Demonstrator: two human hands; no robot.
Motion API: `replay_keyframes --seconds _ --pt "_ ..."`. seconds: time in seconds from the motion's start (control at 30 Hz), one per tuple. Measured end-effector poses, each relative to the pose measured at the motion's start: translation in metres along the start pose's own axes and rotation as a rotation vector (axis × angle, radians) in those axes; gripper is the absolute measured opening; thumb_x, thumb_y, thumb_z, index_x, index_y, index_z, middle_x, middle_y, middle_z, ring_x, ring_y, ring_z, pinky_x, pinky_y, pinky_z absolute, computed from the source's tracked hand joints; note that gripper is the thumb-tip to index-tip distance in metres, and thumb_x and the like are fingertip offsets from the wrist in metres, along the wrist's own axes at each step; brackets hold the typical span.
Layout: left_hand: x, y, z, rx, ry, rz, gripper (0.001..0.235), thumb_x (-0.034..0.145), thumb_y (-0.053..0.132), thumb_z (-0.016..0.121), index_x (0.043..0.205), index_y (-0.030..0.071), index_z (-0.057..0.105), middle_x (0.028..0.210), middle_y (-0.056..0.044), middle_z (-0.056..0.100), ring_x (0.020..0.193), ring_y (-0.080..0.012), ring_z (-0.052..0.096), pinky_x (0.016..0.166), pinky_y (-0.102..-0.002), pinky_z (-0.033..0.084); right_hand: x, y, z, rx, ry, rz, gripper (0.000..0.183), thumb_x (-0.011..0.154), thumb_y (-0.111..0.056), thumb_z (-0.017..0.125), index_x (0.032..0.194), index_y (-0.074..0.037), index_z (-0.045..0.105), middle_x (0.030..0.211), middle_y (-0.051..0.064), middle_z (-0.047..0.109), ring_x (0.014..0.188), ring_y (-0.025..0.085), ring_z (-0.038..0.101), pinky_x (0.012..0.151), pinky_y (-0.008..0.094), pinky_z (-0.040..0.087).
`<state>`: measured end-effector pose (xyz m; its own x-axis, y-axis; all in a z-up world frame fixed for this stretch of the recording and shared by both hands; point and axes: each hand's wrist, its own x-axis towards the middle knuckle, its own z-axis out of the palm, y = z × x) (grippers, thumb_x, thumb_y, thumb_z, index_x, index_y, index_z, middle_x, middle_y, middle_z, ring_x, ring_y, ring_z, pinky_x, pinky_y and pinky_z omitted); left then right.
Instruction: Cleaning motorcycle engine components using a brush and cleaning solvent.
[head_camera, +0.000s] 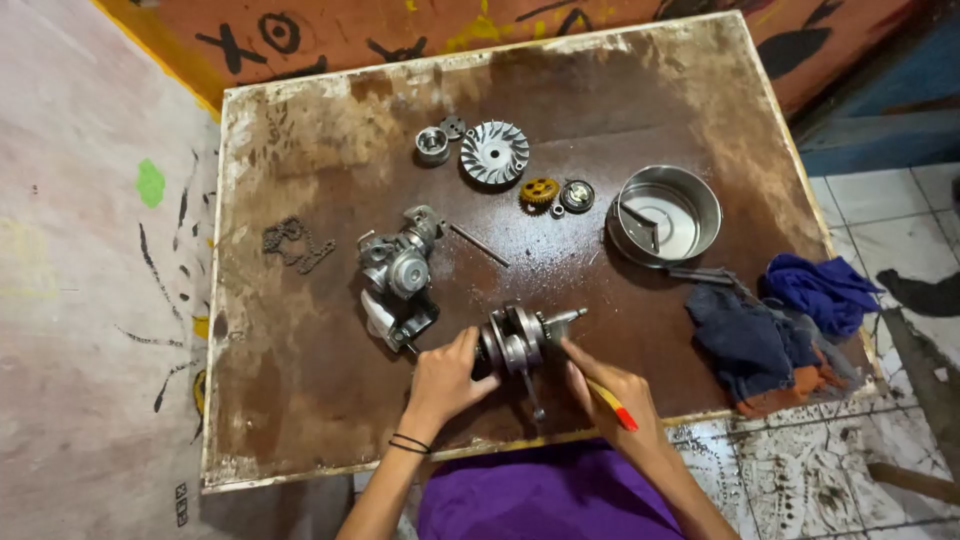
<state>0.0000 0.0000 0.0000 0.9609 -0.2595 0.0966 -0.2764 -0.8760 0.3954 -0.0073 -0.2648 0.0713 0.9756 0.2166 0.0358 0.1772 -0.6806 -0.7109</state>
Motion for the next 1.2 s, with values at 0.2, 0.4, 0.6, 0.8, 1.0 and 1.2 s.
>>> replay_keyframes --seconds 0.2,0.4,0.6,0.8,1.0,1.2 --pt "0.013 -0.005 -0.014 0.026 -0.039 -0.024 0.088 0.066 0.046 0.085 0.131 -0.007 0.058 0.124 -0.022 0.069 0.082 -0.0342 0.075 0.069 -0.041 0.061 0.005 -0.025 -0.012 0.022 0.190 -0.188 0.038 0.095 -0.015 0.069 0.133 -0.015 0.068 0.105 0.018 0.078 0.077 0.025 0.079 0.065 0.035 0.061" --pt "0.014 -0.012 0.001 0.008 0.017 0.039 0.084 0.062 0.036 0.086 0.128 -0.007 0.059 0.123 -0.023 0.069 0.086 -0.0336 0.075 0.073 -0.041 0.061 0.001 0.018 0.019 -0.025 0.129 -0.101 0.039 0.092 -0.015 0.071 0.131 -0.016 0.071 0.093 0.015 0.078 0.068 0.024 0.078 0.062 0.034 0.060" --pt "0.024 -0.014 -0.007 0.068 -0.010 0.028 0.070 0.062 0.014 0.080 0.127 -0.004 0.062 0.106 -0.018 0.074 0.079 -0.0317 0.074 0.066 -0.040 0.060 0.002 -0.004 0.011 -0.005 0.226 -0.229 0.036 0.094 -0.013 0.070 0.130 -0.011 0.071 0.101 0.019 0.077 0.081 0.028 0.078 0.067 0.036 0.061" --pt "0.021 -0.021 0.031 0.168 0.044 -0.033 0.045 0.067 -0.003 0.070 0.112 0.001 0.068 0.078 -0.014 0.073 0.061 -0.0268 0.073 0.052 -0.039 0.058 -0.006 0.043 0.032 -0.059 0.313 -0.286 0.033 0.099 -0.010 0.067 0.132 -0.007 0.068 0.113 0.019 0.076 0.089 0.028 0.079 0.075 0.034 0.065" --pt "0.022 -0.016 0.021 0.212 0.126 -0.063 0.024 0.065 -0.001 0.071 0.088 0.006 0.070 0.066 -0.013 0.071 0.058 -0.0308 0.071 0.049 -0.042 0.056 0.003 0.017 0.008 0.071 0.255 -0.109 0.036 0.098 -0.008 0.065 0.135 -0.007 0.066 0.096 0.016 0.079 0.070 0.023 0.078 0.060 0.032 0.061" --pt "0.021 -0.023 0.032 0.234 0.159 -0.107 0.017 0.068 0.000 0.069 0.083 0.006 0.070 0.062 -0.015 0.069 0.055 -0.0300 0.071 0.047 -0.041 0.056 -0.006 0.012 0.008 0.000 0.208 -0.054 0.037 0.095 -0.012 0.069 0.131 -0.011 0.070 0.093 0.019 0.078 0.070 0.021 0.078 0.062 0.035 0.060"
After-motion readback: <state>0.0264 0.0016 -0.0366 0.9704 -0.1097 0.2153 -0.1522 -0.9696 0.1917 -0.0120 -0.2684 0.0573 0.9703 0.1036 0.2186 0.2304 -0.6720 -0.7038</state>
